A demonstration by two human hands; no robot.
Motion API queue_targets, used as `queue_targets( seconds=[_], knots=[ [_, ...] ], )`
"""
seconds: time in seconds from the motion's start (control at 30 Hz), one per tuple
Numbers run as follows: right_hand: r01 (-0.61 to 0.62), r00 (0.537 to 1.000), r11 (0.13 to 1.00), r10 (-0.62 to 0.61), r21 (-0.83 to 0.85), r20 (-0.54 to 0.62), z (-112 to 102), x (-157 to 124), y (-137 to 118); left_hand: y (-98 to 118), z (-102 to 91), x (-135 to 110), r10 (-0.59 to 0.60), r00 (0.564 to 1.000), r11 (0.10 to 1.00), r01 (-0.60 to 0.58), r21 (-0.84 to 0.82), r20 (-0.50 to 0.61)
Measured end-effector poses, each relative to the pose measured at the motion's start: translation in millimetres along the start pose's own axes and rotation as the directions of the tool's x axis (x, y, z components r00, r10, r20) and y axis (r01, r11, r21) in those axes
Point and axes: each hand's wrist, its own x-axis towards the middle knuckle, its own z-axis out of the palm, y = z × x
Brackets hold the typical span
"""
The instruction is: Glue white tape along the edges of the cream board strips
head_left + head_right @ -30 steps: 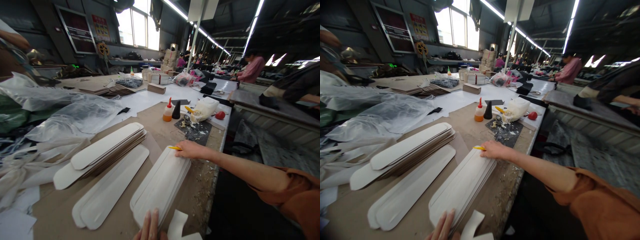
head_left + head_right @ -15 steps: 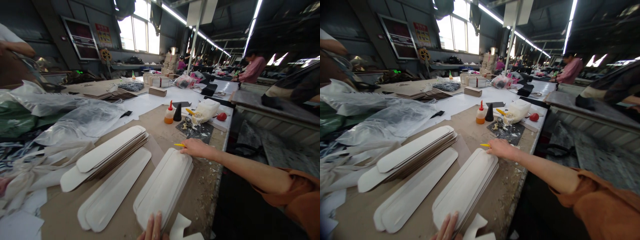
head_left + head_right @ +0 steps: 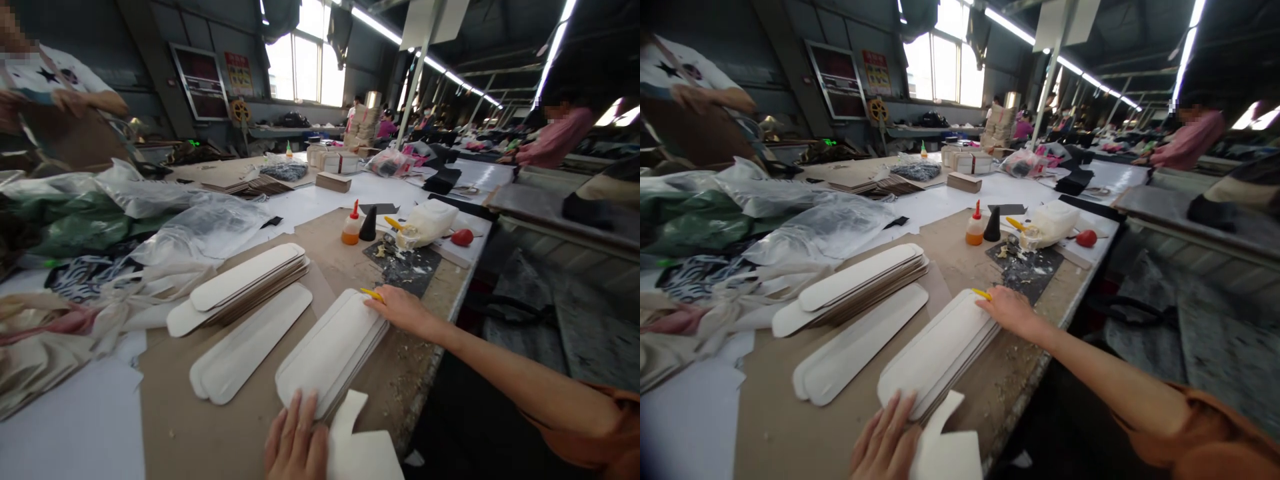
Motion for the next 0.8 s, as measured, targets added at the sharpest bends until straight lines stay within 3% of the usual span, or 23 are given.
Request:
queue_targets(
  seconds=[0.07,0.1,0.13,0.17,0.23,0.27,0.3,0.33,0.37,0.53,0.7,0.8],
  knots=[
    [-0.016,1.000,1.000,0.016,0.009,-0.001,0,4,-2,3,-12.7,2,-0.192,0.981,0.962,0.191,-0.194,0.013],
    [-0.023,1.000,1.000,0.023,0.012,0.001,1,7,-2,4,-19.8,3,-0.352,0.935,0.889,0.347,-0.300,0.038],
    [-0.031,1.000,0.999,0.031,0.015,0.005,2,9,-3,5,-26.7,5,-0.508,0.858,0.785,0.497,-0.369,0.075],
    [-0.041,0.999,0.999,0.041,0.018,0.011,3,12,-3,5,-32.9,7,-0.662,0.740,0.646,0.645,-0.409,0.121],
    [-0.060,0.998,0.998,0.060,0.024,0.027,5,15,-2,4,-41.8,12,-0.890,0.396,0.261,0.848,-0.460,0.224],
    [-0.068,0.997,0.997,0.067,0.027,0.033,5,16,-2,3,-44.3,16,-0.936,0.219,0.060,0.870,-0.490,0.274],
    [-0.073,0.997,0.997,0.072,0.030,0.036,6,16,-1,2,-45.5,19,-0.942,0.070,-0.119,0.843,-0.524,0.327],
    [-0.075,0.997,0.997,0.074,0.034,0.037,7,17,0,2,-45.7,24,-0.921,-0.041,-0.270,0.783,-0.560,0.387],
    [-0.071,0.997,0.997,0.070,0.040,0.035,7,17,1,2,-44.9,28,-0.894,-0.093,-0.363,0.724,-0.586,0.438],
    [-0.004,1.000,1.000,0.004,0.024,0.027,10,19,7,5,-36.2,45,-0.841,-0.048,-0.398,0.729,-0.557,0.539],
    [0.004,0.999,0.997,-0.007,0.073,0.037,12,21,12,5,-29.7,43,-0.853,-0.020,-0.310,0.823,-0.476,0.521],
    [0.016,0.999,0.994,-0.021,0.107,0.043,13,21,15,6,-29.3,36,-0.882,-0.027,-0.251,0.872,-0.421,0.470]
  ],
)
